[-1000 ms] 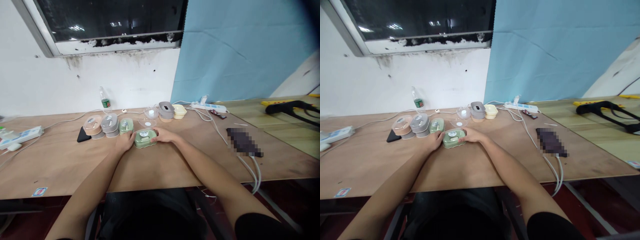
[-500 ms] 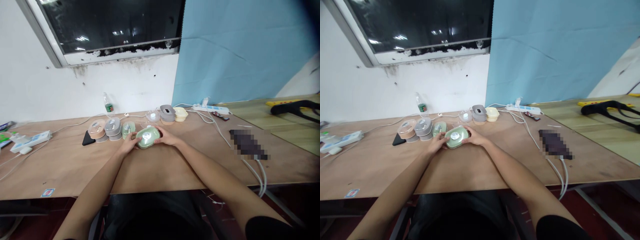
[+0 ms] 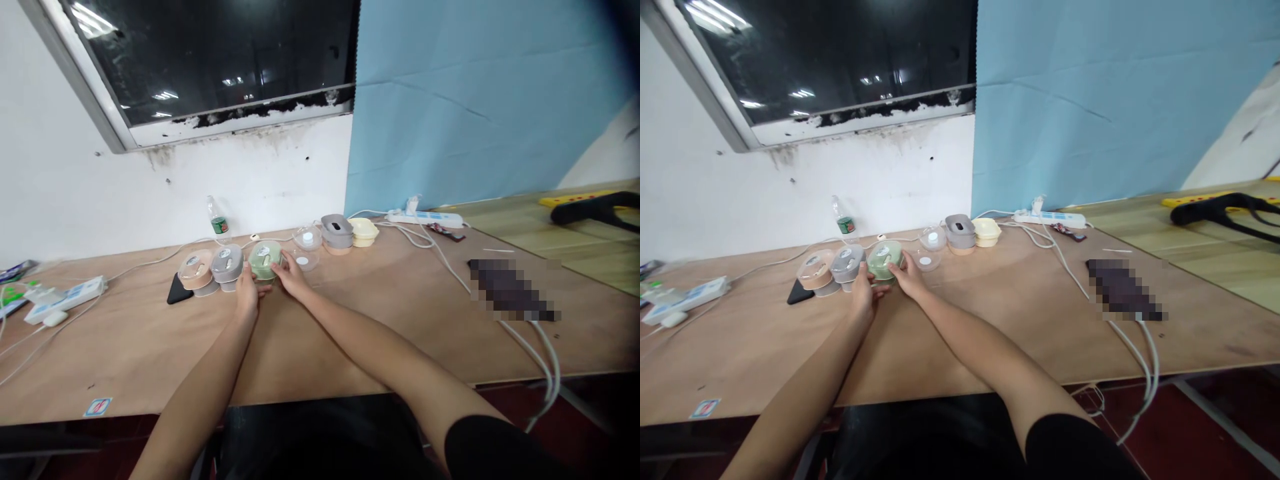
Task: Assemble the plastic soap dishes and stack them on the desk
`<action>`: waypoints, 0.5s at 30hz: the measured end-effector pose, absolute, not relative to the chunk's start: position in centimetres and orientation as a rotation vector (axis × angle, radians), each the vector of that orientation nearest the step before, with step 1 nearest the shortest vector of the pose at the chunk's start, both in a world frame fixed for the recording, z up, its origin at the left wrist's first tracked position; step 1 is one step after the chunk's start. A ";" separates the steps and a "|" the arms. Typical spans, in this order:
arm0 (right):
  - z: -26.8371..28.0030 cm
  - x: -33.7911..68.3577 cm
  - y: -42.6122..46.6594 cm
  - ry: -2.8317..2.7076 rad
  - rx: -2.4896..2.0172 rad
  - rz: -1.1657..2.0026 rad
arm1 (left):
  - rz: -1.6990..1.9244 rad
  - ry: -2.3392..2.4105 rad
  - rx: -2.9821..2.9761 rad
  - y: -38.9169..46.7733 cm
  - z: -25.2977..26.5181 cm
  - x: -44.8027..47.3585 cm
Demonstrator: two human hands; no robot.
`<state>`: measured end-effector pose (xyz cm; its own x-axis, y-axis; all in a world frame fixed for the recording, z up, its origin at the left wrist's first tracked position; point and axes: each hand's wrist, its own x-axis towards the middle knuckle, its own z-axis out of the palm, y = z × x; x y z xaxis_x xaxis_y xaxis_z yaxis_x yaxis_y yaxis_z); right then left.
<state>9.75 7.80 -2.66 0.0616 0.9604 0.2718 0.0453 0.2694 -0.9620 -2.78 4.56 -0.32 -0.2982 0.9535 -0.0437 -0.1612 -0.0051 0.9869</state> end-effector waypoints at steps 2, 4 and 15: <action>-2.5 9.4 8.4 -1.329 -1.102 0.898 | 1.442 1.358 0.957 4.4 -0.1 -3.1; -2.3 9.2 8.6 -1.376 -1.115 0.896 | 1.394 1.385 1.007 4.2 0.1 -3.2; -1.9 9.8 8.6 -1.604 -1.089 0.941 | 1.344 1.352 1.233 4.8 -1.3 -2.8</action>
<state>9.76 8.60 -1.89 -0.1556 0.9477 0.2788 0.2193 0.3083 -0.9257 -2.84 4.83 -1.25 -0.1587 0.9847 0.0727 0.0786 -0.0608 0.9951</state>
